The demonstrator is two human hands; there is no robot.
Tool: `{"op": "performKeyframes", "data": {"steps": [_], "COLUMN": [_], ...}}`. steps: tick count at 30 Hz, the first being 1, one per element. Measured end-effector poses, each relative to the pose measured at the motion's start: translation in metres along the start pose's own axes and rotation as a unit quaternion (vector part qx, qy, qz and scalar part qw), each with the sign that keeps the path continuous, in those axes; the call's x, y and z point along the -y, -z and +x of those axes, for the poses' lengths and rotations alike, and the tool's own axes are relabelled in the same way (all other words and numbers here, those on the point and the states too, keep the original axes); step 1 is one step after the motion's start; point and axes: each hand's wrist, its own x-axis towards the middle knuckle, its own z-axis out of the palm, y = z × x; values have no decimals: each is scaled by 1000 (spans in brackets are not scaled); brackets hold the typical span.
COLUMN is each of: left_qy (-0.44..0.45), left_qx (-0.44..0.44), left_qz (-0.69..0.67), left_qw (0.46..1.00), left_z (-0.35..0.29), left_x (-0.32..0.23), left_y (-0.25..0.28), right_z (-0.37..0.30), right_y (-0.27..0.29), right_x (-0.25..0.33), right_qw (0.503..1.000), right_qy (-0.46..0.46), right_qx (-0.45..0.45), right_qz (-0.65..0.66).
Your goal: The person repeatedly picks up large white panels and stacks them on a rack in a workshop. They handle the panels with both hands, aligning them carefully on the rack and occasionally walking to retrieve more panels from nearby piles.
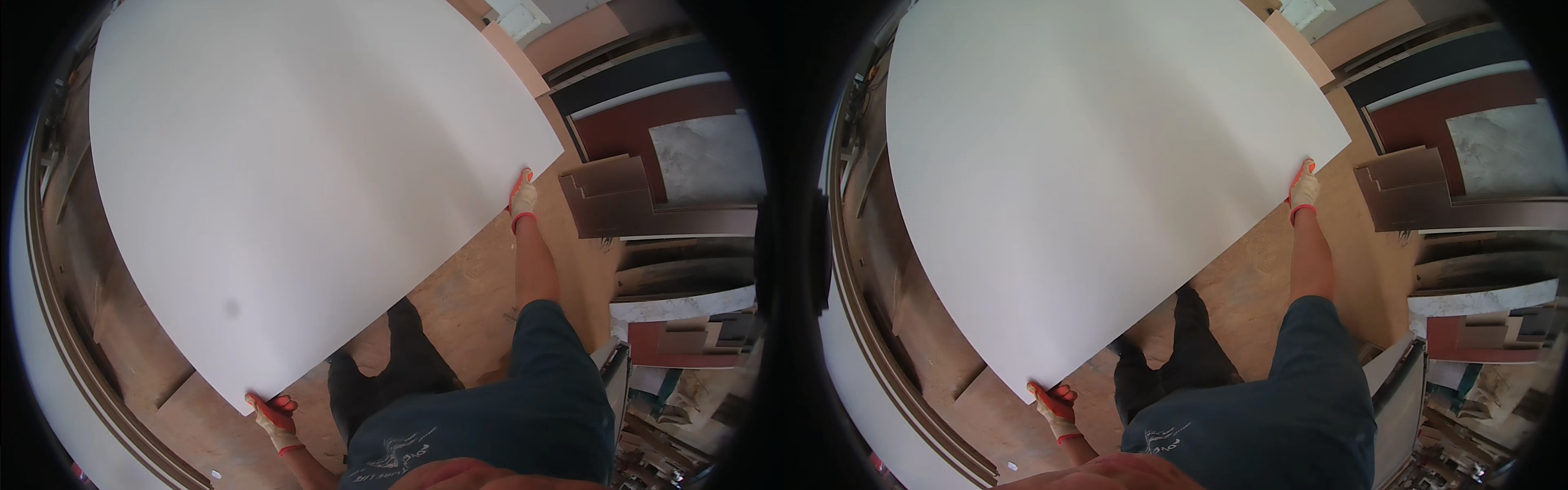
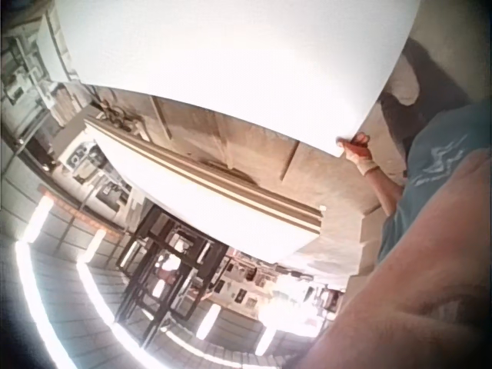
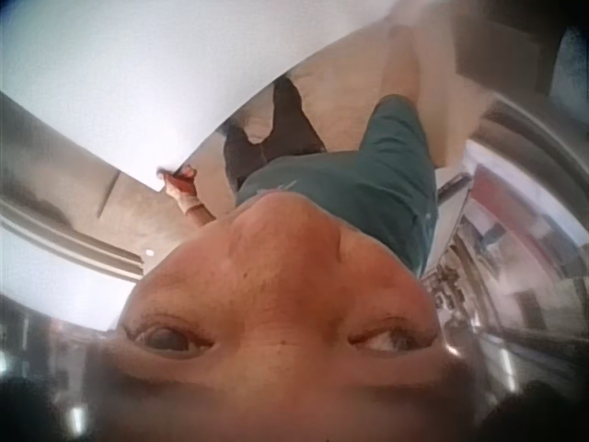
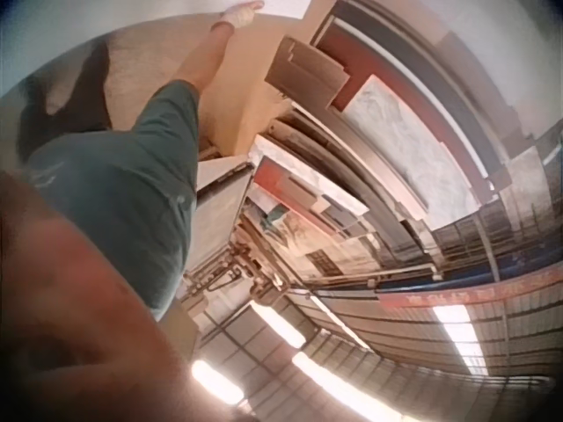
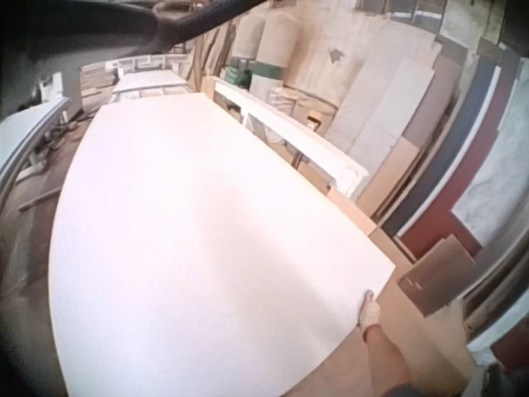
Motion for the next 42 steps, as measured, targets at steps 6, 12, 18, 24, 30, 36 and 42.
{"op": "performKeyframes", "data": {"steps": [6, 12, 18, 24, 30, 36, 42], "left_qy": [-8, 22, 46, 132, 76, -55, -167], "left_qx": [10, -3, 26, -22, -21, -4, -389], "left_qz": [-44, -45, -67, -97, -79, 3, -146], "left_qw": [999, 999, 996, 986, 994, 998, 894], "left_z": [7, 17, 22, 21, 16, 6, -50], "left_x": [-21, -32, -38, -49, -43, 9, -22], "left_y": [-17, -20, -13, -14, -20, 78, 308], "right_z": [-14, -33, -27, -7, -27, -57, -237], "right_y": [-20, -21, -26, -17, -3, 17, 47], "right_x": [23, 44, 29, 11, 19, 1, -90], "right_qw": [977, 999, 998, 987, 974, 914, 865], "right_qy": [-17, -19, 8, 70, 24, -38, -131], "right_qx": [46, 38, 30, 16, 217, 358, 473], "right_qz": [206, 28, 48, -145, 57, 189, -105]}}
